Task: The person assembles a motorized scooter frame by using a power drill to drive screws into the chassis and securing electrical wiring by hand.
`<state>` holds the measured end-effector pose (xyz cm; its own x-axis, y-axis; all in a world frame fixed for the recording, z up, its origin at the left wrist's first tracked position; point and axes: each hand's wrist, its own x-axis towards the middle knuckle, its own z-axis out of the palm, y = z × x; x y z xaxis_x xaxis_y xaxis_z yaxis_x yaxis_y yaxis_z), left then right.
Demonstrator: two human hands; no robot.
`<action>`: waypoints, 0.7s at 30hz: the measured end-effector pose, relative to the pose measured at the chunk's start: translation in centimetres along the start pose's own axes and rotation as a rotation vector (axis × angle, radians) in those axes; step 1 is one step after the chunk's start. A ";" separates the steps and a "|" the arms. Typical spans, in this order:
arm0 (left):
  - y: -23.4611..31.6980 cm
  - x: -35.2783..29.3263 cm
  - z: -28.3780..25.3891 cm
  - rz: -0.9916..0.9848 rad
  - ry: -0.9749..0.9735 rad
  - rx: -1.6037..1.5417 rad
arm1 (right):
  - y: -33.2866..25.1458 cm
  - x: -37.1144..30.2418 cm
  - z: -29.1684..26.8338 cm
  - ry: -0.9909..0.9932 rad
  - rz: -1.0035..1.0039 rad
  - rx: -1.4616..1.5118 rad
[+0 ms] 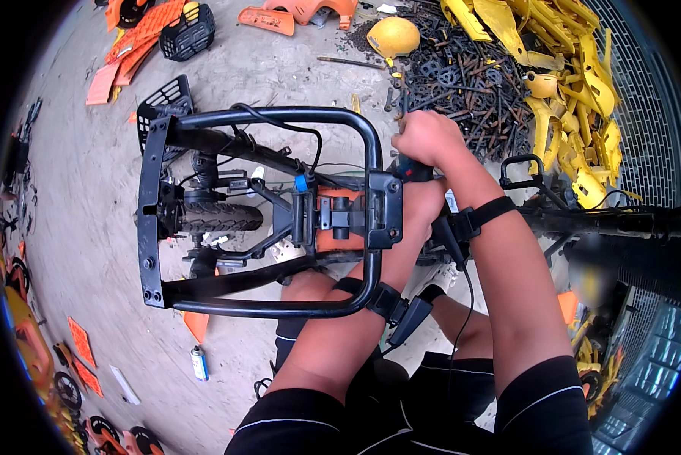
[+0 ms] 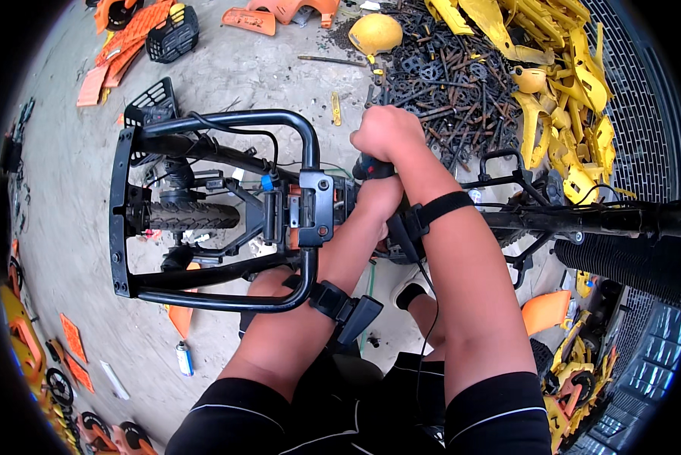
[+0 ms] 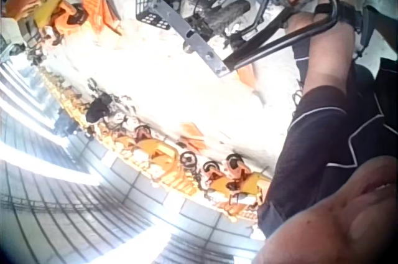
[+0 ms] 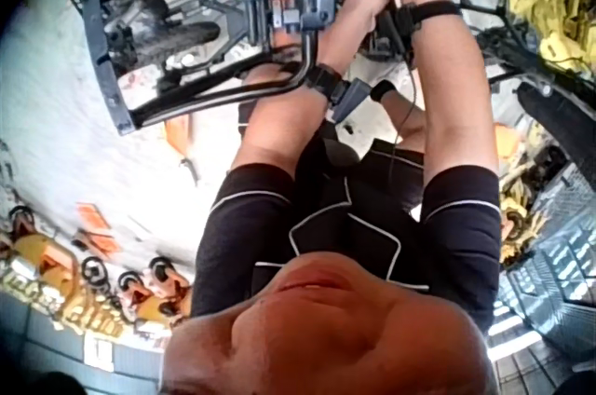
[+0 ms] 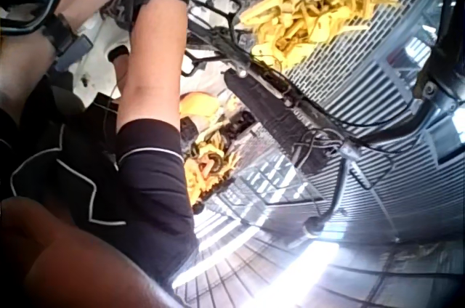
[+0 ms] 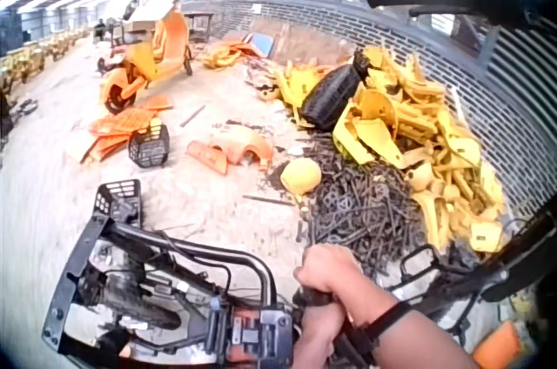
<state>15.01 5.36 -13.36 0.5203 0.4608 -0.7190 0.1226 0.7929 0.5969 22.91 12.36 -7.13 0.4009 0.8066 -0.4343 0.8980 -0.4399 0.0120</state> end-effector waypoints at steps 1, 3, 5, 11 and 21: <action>-0.2 0.3 0.1 -0.006 -0.014 -0.021 | 0.1 0.0 0.1 0.003 -0.002 0.002; -0.7 0.8 0.3 -0.017 -0.037 -0.071 | 0.1 -0.1 0.3 0.010 -0.004 0.009; -0.6 0.4 0.5 -0.109 -0.058 -0.081 | 0.7 -0.4 0.7 0.011 -0.005 0.004; -1.9 1.5 0.3 -0.008 -0.044 -0.171 | -0.4 -0.7 0.6 0.039 0.007 -0.046; -1.5 0.1 0.6 -0.062 0.047 -0.254 | -1.2 -1.8 -0.2 0.007 -0.086 -0.081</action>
<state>15.37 3.95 -14.15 0.4779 0.4211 -0.7709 -0.0662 0.8924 0.4465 21.13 11.49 -6.15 0.3225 0.8431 -0.4304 0.9409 -0.3353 0.0481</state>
